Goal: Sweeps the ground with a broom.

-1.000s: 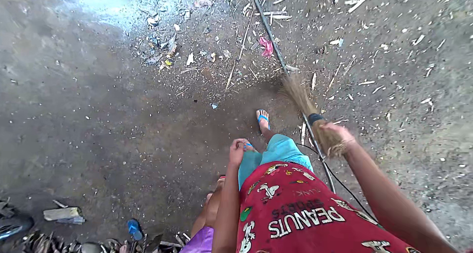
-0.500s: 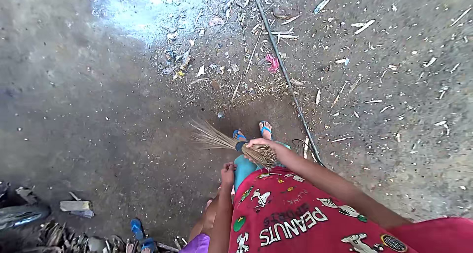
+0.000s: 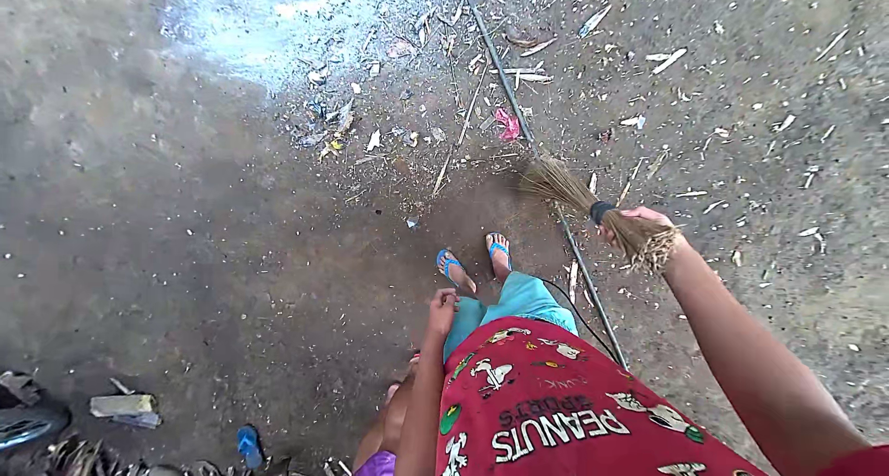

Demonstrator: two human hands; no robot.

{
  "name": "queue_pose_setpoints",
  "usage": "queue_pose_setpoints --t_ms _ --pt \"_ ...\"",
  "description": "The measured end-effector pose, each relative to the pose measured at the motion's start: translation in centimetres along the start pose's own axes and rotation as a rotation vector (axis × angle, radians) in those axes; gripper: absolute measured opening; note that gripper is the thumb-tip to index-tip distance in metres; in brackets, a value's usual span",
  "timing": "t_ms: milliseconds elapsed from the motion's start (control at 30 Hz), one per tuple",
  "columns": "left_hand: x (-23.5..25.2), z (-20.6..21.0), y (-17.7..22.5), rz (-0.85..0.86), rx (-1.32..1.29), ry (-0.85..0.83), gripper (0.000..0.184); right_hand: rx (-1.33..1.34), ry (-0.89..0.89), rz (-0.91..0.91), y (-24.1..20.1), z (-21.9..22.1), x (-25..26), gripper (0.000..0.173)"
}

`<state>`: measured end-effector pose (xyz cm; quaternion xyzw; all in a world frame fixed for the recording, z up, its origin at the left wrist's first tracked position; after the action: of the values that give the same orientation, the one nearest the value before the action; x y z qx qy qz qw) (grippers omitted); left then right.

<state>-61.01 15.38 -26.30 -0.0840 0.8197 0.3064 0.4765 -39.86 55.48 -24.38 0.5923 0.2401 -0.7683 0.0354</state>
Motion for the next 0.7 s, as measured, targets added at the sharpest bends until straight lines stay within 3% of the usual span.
queue_pose_setpoints --t_ms 67,133,200,333,400,467,567,633,700 --pt "-0.3 -0.5 -2.0 -0.055 -0.03 0.008 0.034 -0.21 0.183 -0.065 1.4 2.5 -2.2 0.022" --pt "-0.6 -1.5 -4.5 -0.102 -0.101 0.073 0.035 -0.437 0.279 -0.161 3.3 5.9 -4.6 0.033" --pt "-1.1 -2.6 -6.8 -0.138 -0.181 0.152 0.036 -0.56 0.19 -0.142 5.1 10.0 -5.8 0.047" --pt "-3.3 -4.2 -11.1 -0.259 -0.239 0.231 0.037 -0.641 -0.113 0.029 9.4 18.0 -4.4 0.029" --pt "-4.6 -4.5 -12.6 -0.32 -0.23 0.245 0.038 -0.75 -0.22 0.104 12.2 22.0 -3.0 0.039" --pt "-5.7 -4.7 -13.4 -0.354 -0.239 0.269 0.039 -0.715 -0.303 0.177 15.8 25.7 -2.0 0.041" --pt "-6.9 -4.0 -13.9 -0.327 -0.278 0.288 0.039 -0.599 -0.505 0.256 20.5 29.8 0.4 0.029" --pt "-7.2 -3.2 -13.9 -0.295 -0.295 0.297 0.037 -0.394 -0.492 0.313 21.5 29.1 1.7 0.026" --pt "-7.0 -3.1 -13.4 -0.251 -0.246 0.296 0.033 -0.254 -0.408 0.322 19.0 26.3 1.9 0.026"
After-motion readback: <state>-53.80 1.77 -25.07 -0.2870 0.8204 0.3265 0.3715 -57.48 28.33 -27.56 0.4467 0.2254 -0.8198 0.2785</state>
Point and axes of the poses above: each hand's wrist, its own x-axis towards the middle knuckle, its own z-axis out of the palm, y = z × x, the point moved 6 cm from there along x, towards the middle knuckle, and after that the axes turned 8 degrees about y, right-handed, at the moved point
